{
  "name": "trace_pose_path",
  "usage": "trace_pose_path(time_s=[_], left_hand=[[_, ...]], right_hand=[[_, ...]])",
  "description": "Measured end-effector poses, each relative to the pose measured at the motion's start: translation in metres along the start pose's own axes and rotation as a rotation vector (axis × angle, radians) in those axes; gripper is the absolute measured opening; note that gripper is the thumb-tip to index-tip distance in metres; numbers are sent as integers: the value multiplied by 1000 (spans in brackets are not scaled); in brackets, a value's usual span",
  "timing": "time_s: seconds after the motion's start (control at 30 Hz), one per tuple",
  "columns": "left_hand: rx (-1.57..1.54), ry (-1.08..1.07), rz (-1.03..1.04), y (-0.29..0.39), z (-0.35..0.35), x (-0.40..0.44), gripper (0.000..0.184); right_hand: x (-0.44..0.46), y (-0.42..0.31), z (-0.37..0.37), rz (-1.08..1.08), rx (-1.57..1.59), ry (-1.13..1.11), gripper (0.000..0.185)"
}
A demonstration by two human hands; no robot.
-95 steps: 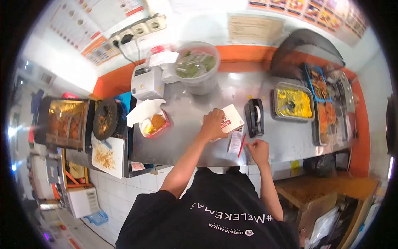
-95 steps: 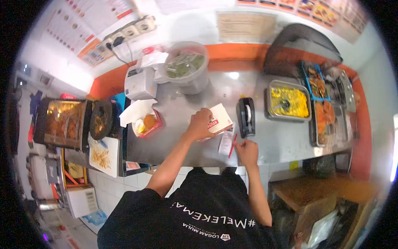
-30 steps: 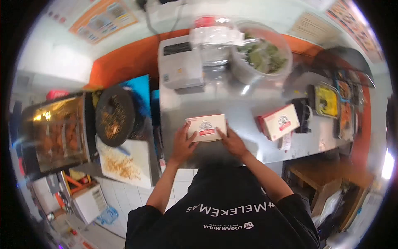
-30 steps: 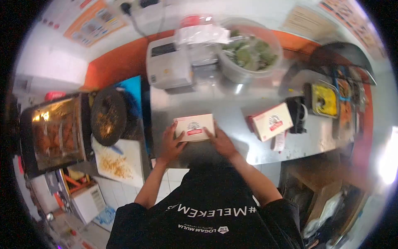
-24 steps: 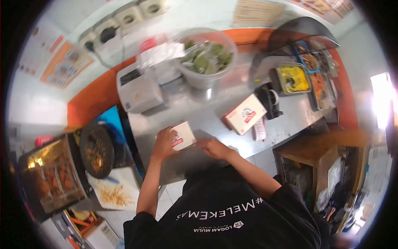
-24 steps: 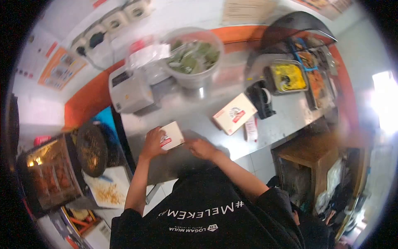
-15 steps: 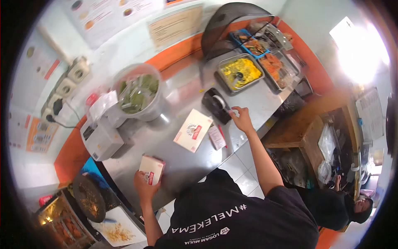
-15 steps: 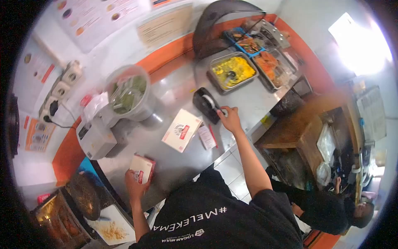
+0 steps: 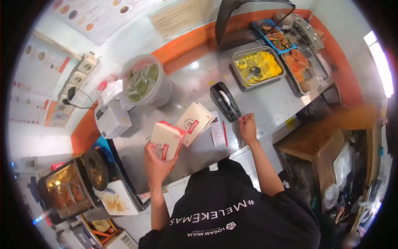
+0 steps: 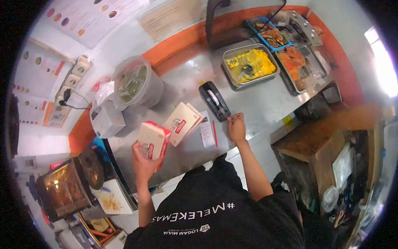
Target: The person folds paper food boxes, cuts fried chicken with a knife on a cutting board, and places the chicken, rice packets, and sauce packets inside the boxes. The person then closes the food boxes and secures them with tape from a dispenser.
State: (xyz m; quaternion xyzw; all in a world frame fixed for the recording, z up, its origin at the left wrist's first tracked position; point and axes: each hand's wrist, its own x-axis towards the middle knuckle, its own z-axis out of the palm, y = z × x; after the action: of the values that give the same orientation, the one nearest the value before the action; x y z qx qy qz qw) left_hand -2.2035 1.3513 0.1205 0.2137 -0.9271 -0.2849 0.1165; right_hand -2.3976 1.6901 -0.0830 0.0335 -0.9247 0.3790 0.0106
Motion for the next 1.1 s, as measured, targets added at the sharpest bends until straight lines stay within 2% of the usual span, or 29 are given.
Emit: trace_pose_path(time_s=[0.03,0.1,0.13,0.17,0.23,0.33,0.43,0.47,0.53,0.63,0.7,0.73,0.77,0.87,0.97,1.07,1.1], left_hand=[[-17,0,11,11,6,6,86],[-33,11,18,31,16,16,85],[3,67,106,33,25,21,84],[36,119,194,36,36,26,83],[66,62,134,57,44,32,80],[72,-41,84,82,58,45,76],[92,-62,81,99,59,43,74],[100,-55,92,103,59,43,73],[17,-137,12,101,58,44,73],[-178,-313,-63,78,52,46,74],[-282,-414,-122,68,44,49,73],[-178,-378,-83,73,42,51,73],[-72,-340,-44,79,40,53,74],[97,-250,83,71,58,65,72],[131,-172,190,51,95,74,70],[100,-130,248,35,104,76,67],[82,-127,258,30,105,74,67]], right_hand=[[2,-9,1,8,-110,23,16],[4,7,-10,-24,-135,-143,14],[5,7,-11,-45,-148,-224,14],[3,-27,-31,-58,7,-242,16],[-8,-105,-62,-126,323,-416,21],[-17,-190,-73,-165,678,-547,31],[-20,-204,-54,-189,416,-445,36],[-21,-206,-58,-141,349,-481,38],[-19,-208,-71,-54,206,-558,42],[-27,-178,-71,-95,166,-583,45],[-35,-133,-46,-112,256,-483,42],[-36,-111,-32,-126,300,-432,42],[-37,-96,-22,-163,127,-380,38],[-38,-77,18,72,147,-357,39],[-41,-54,67,198,189,-336,39],[-33,-49,65,152,57,-467,40],[-34,-51,64,164,-9,-497,36]])
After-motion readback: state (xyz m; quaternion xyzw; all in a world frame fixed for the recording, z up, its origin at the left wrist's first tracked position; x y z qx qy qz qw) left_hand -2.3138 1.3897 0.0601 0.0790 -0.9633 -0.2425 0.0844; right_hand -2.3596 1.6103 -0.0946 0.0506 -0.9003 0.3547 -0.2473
